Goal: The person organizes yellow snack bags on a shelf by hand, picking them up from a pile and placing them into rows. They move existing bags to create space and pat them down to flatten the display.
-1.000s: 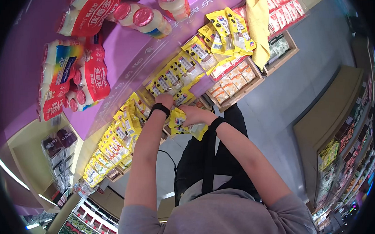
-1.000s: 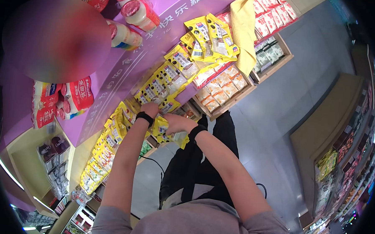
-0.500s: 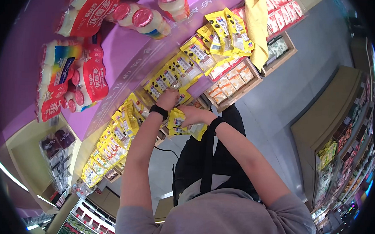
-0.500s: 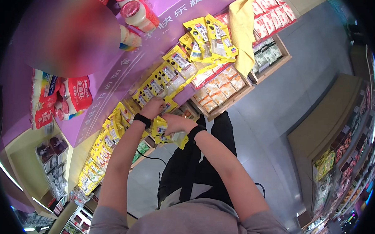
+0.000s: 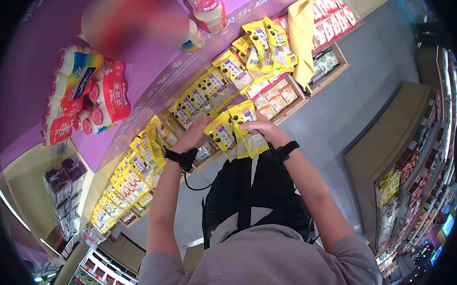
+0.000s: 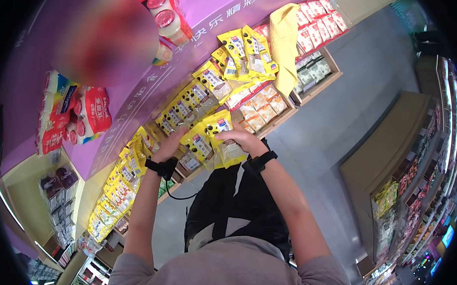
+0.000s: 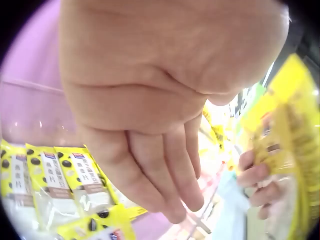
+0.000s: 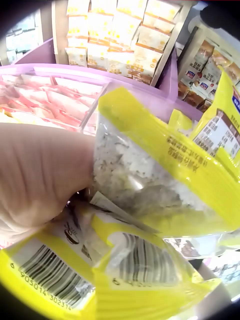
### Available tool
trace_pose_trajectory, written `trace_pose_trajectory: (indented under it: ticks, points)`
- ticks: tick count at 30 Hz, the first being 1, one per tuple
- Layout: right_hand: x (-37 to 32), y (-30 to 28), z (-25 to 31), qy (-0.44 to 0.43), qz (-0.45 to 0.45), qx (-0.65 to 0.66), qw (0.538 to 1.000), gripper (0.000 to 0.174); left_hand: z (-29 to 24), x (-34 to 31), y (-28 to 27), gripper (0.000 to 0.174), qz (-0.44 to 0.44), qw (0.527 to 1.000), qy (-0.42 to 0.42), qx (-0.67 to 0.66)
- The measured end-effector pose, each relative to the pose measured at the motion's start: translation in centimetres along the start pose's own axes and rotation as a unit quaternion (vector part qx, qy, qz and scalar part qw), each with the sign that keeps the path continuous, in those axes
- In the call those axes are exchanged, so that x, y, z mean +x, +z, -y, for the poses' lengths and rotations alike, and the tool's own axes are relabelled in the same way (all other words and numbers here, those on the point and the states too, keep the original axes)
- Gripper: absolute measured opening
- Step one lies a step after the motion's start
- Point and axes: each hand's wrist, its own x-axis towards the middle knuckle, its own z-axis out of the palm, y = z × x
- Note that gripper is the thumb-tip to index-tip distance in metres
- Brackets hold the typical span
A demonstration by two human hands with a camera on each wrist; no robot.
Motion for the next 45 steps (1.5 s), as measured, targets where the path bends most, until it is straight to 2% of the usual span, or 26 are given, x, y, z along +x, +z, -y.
trace_pose_trajectory:
  ticks: [1,3,4,5,7,8,9,11,13,16,19,21,22,23,25,26,27,29,30,32,33,35,37,39,41,45]
  points:
    - [0.1,0.1,0.4,-0.02,0.006,0.055,0.998,0.049,0.6,-0.2,0.2,0.054,0.0,1.0,0.002,0.0]
    - [0.0,0.7,0.6,-0.026,-0.028,0.089,0.995,0.045,1.4,-0.5,0.7,0.056,0.04,0.964,-0.013,-0.263]
    - [0.0,1.0,0.6,-0.035,-0.031,0.146,0.988,0.042,1.1,-1.0,1.1,0.053,0.044,0.953,0.034,-0.296]
    - [0.1,1.3,0.6,-0.044,-0.033,0.203,0.978,0.039,0.7,-1.1,1.6,0.053,0.042,0.954,0.035,-0.296]
    - [0.2,2.0,0.4,-0.041,-0.051,0.199,0.978,0.034,-0.3,-1.4,2.7,0.051,-0.06,0.993,0.076,-0.068]
    - [0.2,2.3,0.2,-0.039,-0.054,0.208,0.976,0.032,1.1,-0.5,3.3,0.049,-0.102,0.986,0.11,-0.079]
    - [0.3,2.6,-0.1,-0.036,-0.057,0.218,0.974,0.031,2.1,0.2,3.7,0.049,-0.105,0.985,0.11,-0.078]
    - [0.4,3.1,-0.5,-0.029,-0.077,0.226,0.971,0.028,3.2,0.9,4.3,0.05,-0.208,0.97,0.101,-0.069]
    - [-0.1,3.7,-0.1,-0.033,-0.066,0.272,0.96,0.027,1.4,-0.2,4.6,0.049,-0.207,0.965,0.114,-0.111]
    - [-0.1,3.2,-0.6,-0.006,-0.059,0.272,0.961,0.027,1.6,-0.9,4.9,0.046,-0.214,0.961,0.075,-0.158]
    - [-0.8,3.1,0.1,0.008,-0.061,0.286,0.956,0.028,1.2,-1.5,4.9,0.042,-0.268,0.938,0.09,-0.198]
    - [-1.5,2.8,0.8,-0.007,-0.067,0.268,0.961,0.028,0.2,-2.3,3.7,0.039,-0.297,0.903,0.018,-0.31]
    - [-1.9,2.6,1.1,-0.021,-0.074,0.251,0.965,0.029,4.2,-0.5,2.7,0.04,-0.318,0.9,0.034,-0.297]
    - [-2.3,2.4,1.5,-0.022,-0.073,0.248,0.966,0.029,4.1,-0.7,1.7,0.04,-0.319,0.899,0.037,-0.298]
    - [-3.4,2.2,2.7,-0.049,-0.077,0.217,0.972,0.029,3.5,-1.0,0.4,0.044,-0.191,0.929,-0.068,-0.308]
    - [-4.1,2.1,3.4,-0.026,-0.074,0.254,0.964,0.028,4.8,-0.2,-0.1,0.051,-0.189,0.96,-0.077,-0.191]
    - [-4.6,1.8,3.7,-0.028,-0.074,0.252,0.964,0.028,5.6,0.2,-0.6,0.051,-0.189,0.96,-0.074,-0.192]
    - [-5.6,1.1,4.5,-0.06,-0.083,0.275,0.956,0.027,6.2,1.0,-1.3,0.056,-0.163,0.985,-0.042,0.043]
    - [-6.1,0.8,4.8,-0.062,-0.085,0.283,0.953,0.027,5.0,1.1,-1.4,0.056,-0.162,0.985,-0.04,0.043]
    - [-6.8,0.3,5.2,-0.074,-0.093,0.28,0.953,0.028,1.7,1.0,-1.9,0.055,-0.133,0.96,-0.047,0.243]
    - [-7.1,0.2,5.3,-0.085,-0.099,0.276,0.952,0.03,2.0,1.9,-2.0,0.055,-0.133,0.96,-0.044,0.242]
    - [-7.4,-0.1,5.1,-0.107,-0.127,0.256,0.952,0.032,3.7,4.0,-2.4,0.052,-0.16,0.957,0.045,0.237]
    - [-7.2,-1.2,4.4,-0.086,-0.143,0.246,0.955,0.034,4.6,6.3,-2.7,0.047,-0.142,0.961,0.043,0.233]
    - [-7.8,-1.4,4.1,-0.082,-0.157,0.226,0.958,0.035,5.1,8.1,-2.4,0.039,-0.114,0.961,0.09,0.235]
    - [-8.3,-1.5,3.9,-0.101,-0.172,0.176,0.964,0.035,4.8,9.2,-1.0,0.034,-0.135,0.955,0.086,0.251]
    - [-9.0,-2.2,3.5,-0.089,-0.17,0.16,0.968,0.038,4.5,10.9,1.7,0.027,-0.15,0.958,0.071,0.233]
